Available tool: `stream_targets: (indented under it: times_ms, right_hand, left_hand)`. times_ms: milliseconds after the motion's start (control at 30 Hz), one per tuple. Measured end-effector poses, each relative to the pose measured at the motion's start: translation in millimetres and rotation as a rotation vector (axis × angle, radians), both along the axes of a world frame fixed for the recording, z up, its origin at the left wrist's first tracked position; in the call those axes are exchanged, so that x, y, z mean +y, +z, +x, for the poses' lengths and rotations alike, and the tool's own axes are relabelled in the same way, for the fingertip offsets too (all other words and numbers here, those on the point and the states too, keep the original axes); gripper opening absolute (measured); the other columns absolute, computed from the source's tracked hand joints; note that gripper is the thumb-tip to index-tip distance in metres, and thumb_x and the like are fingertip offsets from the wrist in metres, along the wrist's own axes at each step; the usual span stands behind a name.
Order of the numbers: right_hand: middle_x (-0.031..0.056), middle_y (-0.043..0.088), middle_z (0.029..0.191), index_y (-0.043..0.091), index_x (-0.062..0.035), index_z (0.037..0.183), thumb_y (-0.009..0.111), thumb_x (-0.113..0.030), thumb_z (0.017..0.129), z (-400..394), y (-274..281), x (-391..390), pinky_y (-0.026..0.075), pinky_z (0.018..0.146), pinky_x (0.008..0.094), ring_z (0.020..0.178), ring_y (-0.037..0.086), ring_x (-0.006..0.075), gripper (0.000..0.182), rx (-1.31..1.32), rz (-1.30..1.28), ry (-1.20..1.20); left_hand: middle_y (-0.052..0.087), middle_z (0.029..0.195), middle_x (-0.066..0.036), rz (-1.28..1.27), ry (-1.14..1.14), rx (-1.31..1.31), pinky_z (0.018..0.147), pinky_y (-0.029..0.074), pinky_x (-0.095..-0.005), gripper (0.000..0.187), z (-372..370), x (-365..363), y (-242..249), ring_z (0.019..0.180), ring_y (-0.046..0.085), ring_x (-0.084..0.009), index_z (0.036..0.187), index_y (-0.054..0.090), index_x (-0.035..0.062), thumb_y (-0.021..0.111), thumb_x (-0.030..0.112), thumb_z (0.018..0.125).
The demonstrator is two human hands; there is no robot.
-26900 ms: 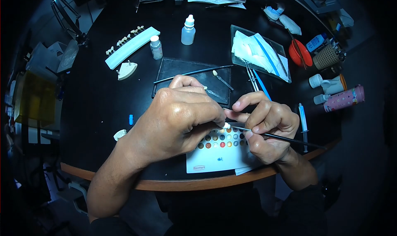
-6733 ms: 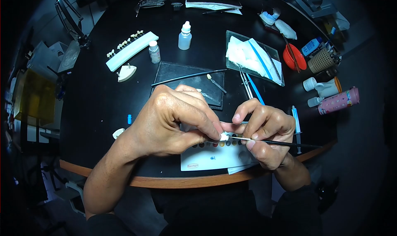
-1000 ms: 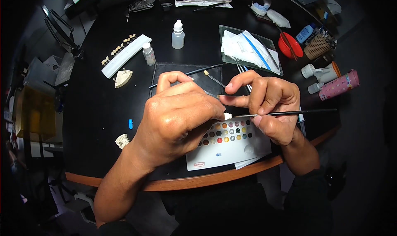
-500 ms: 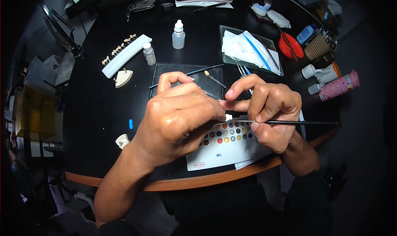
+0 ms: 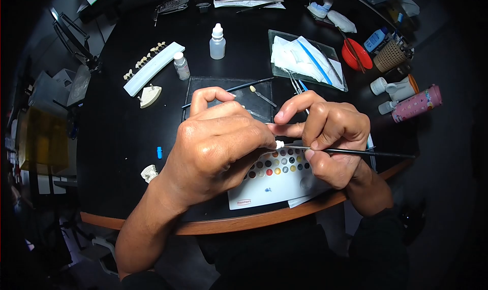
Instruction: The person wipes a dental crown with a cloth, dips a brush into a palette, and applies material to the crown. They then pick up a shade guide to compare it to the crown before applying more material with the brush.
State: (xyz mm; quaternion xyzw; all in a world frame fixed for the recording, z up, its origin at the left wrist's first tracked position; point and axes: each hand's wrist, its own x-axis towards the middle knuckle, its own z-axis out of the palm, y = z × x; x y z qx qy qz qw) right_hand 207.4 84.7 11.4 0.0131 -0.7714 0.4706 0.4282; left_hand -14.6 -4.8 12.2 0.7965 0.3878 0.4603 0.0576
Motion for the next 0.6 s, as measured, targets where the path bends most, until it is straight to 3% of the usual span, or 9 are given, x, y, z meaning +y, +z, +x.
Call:
stream_targets:
  times_ms: [233,333,433,533,600]
  right_hand:
    - [0.0096,0.060,0.069,0.052,-0.0018,0.069,0.059,0.005,0.068,0.7,1.0,-0.7,0.067,0.087,0.0552,0.105,0.068,0.0367,0.010,-0.013,0.059,-0.001]
    - [0.0092,0.061,0.066,0.050,-0.0020,0.060,0.057,0.009,0.059,-2.0,0.3,-6.4,0.067,0.088,0.0483,0.104,0.073,0.0373,0.013,0.025,-0.024,-0.054]
    - [0.0093,0.061,0.066,0.051,-0.0019,0.061,0.057,0.010,0.059,-2.3,1.5,-7.0,0.067,0.088,0.0477,0.104,0.073,0.0371,0.013,0.020,-0.017,-0.061]
    - [0.0096,0.060,0.069,0.052,-0.0019,0.069,0.060,0.005,0.067,0.0,1.5,-2.5,0.067,0.086,0.0551,0.104,0.068,0.0362,0.010,-0.010,0.067,-0.020]
    - [0.0093,0.061,0.067,0.052,-0.0018,0.064,0.058,0.008,0.062,-1.4,2.0,-5.9,0.067,0.087,0.0498,0.104,0.071,0.0366,0.012,0.001,0.028,-0.053]
  left_hand:
    - [0.076,0.079,0.005,0.006,-0.004,0.003,0.093,0.044,-0.0374,0.018,0.0,0.4,1.5,0.075,0.071,-0.0117,0.082,0.076,0.0133,0.088,0.003,0.072]
    - [0.076,0.080,0.006,0.005,-0.005,0.002,0.093,0.044,-0.0375,0.018,0.2,-0.1,1.5,0.075,0.071,-0.0114,0.082,0.077,0.0134,0.088,0.003,0.072]
    - [0.076,0.080,0.006,0.003,-0.003,0.007,0.093,0.044,-0.0375,0.018,0.1,-0.1,1.5,0.076,0.072,-0.0112,0.082,0.077,0.0135,0.088,0.003,0.072]
    - [0.076,0.080,0.006,0.005,0.000,0.014,0.093,0.043,-0.0375,0.019,-0.2,-0.3,2.0,0.076,0.072,-0.0112,0.082,0.077,0.0137,0.088,0.003,0.072]
    - [0.076,0.080,0.006,0.006,0.000,0.013,0.093,0.043,-0.0375,0.019,0.0,-0.2,1.9,0.076,0.072,-0.0113,0.082,0.076,0.0137,0.088,0.002,0.072]
